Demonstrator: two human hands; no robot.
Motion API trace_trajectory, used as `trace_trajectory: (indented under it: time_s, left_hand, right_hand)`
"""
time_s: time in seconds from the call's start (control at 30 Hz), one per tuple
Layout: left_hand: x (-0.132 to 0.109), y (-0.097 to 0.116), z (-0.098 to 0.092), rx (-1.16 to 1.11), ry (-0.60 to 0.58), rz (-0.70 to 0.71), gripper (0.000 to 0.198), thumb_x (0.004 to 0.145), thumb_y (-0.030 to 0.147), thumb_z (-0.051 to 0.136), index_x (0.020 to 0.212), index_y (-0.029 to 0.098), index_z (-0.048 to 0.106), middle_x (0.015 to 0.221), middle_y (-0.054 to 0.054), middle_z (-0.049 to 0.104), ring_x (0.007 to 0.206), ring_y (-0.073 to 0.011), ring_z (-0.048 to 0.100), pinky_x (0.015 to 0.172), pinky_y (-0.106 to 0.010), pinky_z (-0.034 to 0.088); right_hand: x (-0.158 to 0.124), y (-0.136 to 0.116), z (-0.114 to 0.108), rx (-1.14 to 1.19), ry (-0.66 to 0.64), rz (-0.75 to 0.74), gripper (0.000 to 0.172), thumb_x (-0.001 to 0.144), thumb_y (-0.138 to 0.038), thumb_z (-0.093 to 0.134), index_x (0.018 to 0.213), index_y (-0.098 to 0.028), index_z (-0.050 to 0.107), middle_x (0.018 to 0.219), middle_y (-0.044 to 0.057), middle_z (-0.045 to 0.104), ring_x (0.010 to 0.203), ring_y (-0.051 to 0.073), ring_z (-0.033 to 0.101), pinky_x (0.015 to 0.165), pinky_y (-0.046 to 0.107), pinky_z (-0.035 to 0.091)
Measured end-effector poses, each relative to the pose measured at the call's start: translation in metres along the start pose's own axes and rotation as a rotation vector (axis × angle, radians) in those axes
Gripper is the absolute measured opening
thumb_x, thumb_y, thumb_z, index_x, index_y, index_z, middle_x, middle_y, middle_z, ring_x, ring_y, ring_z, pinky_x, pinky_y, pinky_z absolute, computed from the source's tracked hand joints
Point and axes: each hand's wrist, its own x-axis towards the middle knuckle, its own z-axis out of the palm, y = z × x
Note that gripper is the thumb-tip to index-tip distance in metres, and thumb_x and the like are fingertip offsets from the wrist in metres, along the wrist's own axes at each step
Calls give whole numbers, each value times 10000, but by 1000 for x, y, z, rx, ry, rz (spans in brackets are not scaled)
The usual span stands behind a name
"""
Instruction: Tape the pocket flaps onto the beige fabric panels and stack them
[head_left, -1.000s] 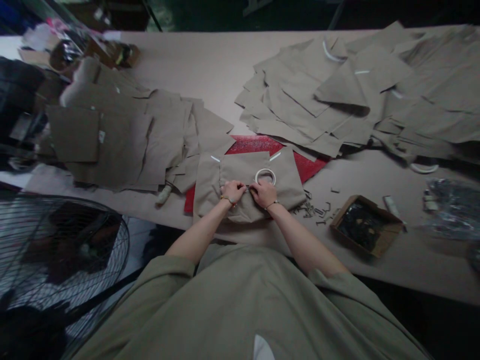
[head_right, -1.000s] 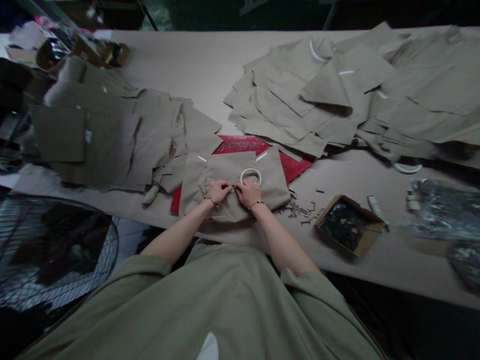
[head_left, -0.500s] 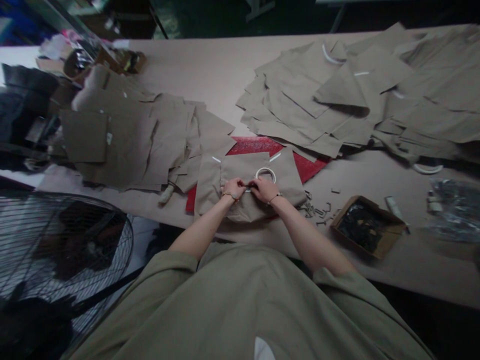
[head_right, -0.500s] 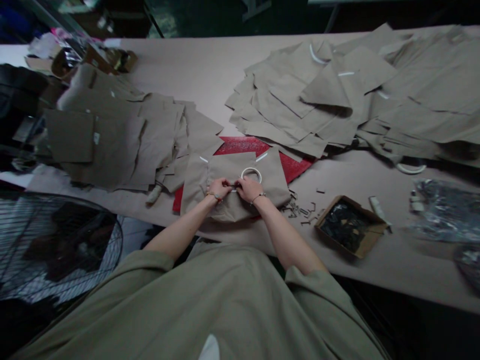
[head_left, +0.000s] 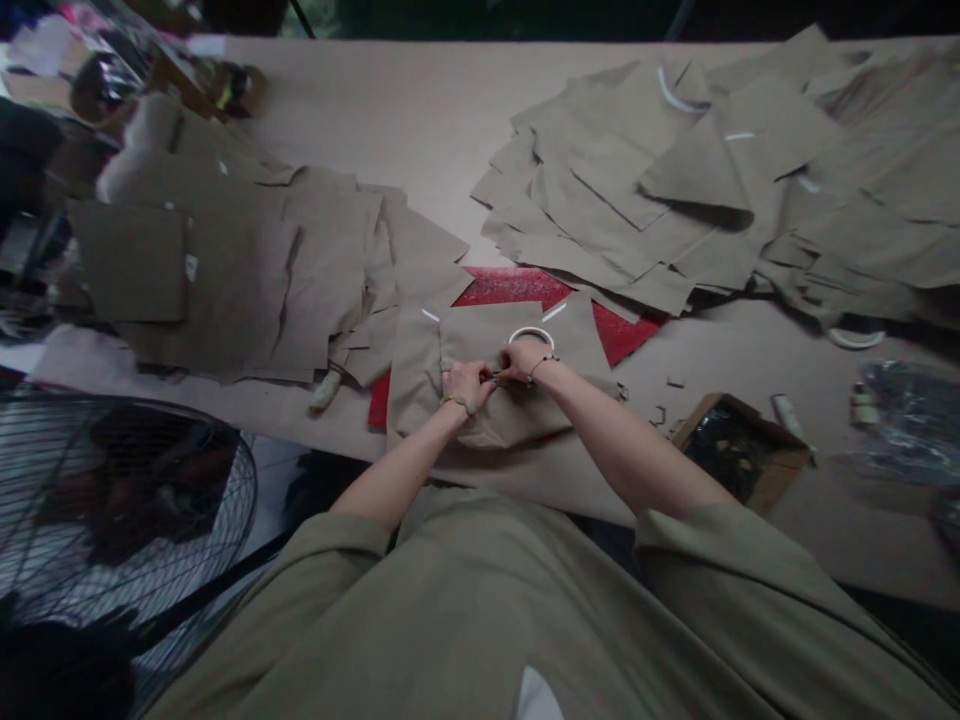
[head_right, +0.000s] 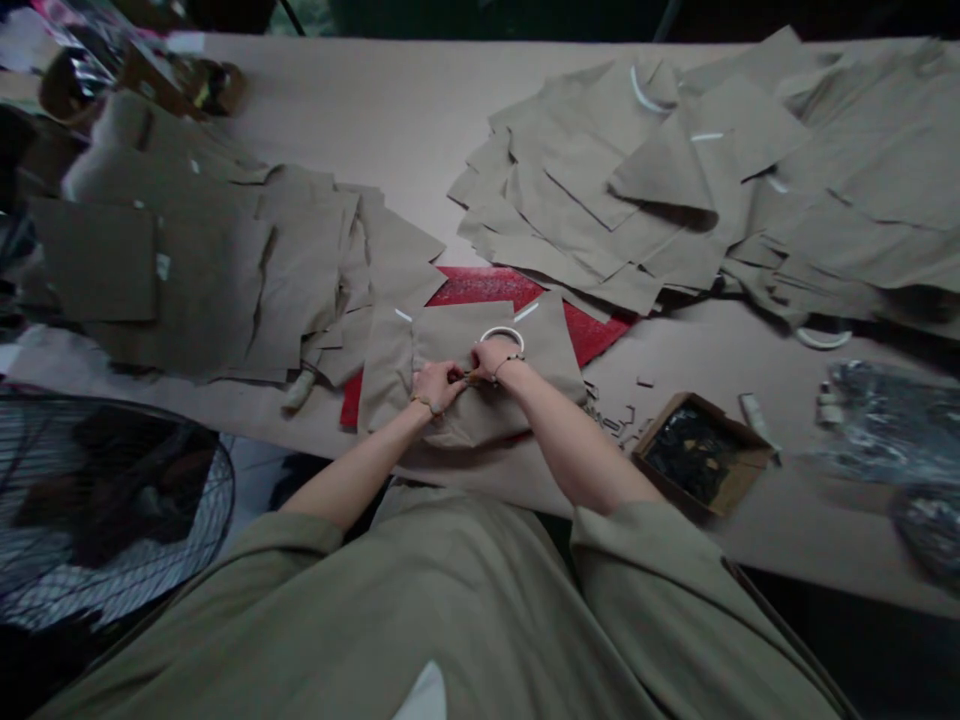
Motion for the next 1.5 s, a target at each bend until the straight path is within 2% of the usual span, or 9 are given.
trace_trajectory:
  time_s: [0.3,0.53,0.63,0.8,1.0,1.13,1.23,1.37,1.5]
  left_hand:
    - [51,-10,-37,71,-333,122,279,708,346,888,892,166,780,745,1,721,736,-143,624,720,-223,472]
    - [73,22,-38,266,-427,-35,463,497,413,989,744,118,731,681,-107,710,771,-269,702,769,-353,546]
    - [50,18,-36,178,-249,14,524,565,414,959,964,142,755,842,-140,761,851,-311,730,785,-390,568]
    - [-15,6,-23,-387,15,388,481,899,332,693,1361,217,630,1156,-80,751,965,-174,718,804,-263,560]
    - [-82,27,-12,-519,192,427,150,907,266,650,816,184,737,784,-21,714,690,-132,629,635,-242,494]
    - [-109,30,-11,-341,360,434,110,921,236,624,872,189,710,857,-45,704,802,-174,640,727,-289,523]
    - [-118,27,-9,-221,394,508,163,948,249,599,1061,200,706,1041,-86,723,1004,-225,651,888,-354,537]
    - [-126,31,-5,-126,271,519,198,986,271,542,1007,215,732,968,-88,724,977,-244,649,927,-406,531]
    - [-129,35,-6,-167,238,456,253,1000,314,519,951,239,756,954,-85,723,997,-246,643,964,-431,515]
  right_hand:
    - [1,-26,-17,-77,-135,105,482,737,-484,824,1079,-147,783,1058,192,745,983,308,708,811,337,534]
    - [-17,-1,1,4,15,-89,493,860,-524,726,1221,-192,683,1150,146,717,976,261,685,805,303,496]
    - [-46,3,8,101,148,-171,650,939,-377,633,1530,-189,441,1199,127,703,1048,251,665,872,316,493]
    - [-107,-16,22,253,295,-75,818,998,-322,398,1660,-66,-10,1164,170,715,998,294,681,889,396,508]
    - [-150,-33,51,469,403,-54,678,990,-297,371,1623,-91,240,997,132,750,844,264,702,805,366,521]
    - [-163,-27,64,711,472,-126,352,1002,-359,458,1281,-213,616,888,49,751,802,196,701,742,285,507]
    - [-171,-24,66,719,487,-135,255,994,-377,505,1088,-223,685,886,44,754,822,185,701,742,265,495]
    - [-173,-26,68,687,486,-100,263,978,-426,519,1038,-239,694,974,56,752,903,201,693,779,272,497]
    - [-160,-24,72,1036,354,11,478,959,-629,419,1006,-206,636,784,37,678,677,177,623,628,261,496]
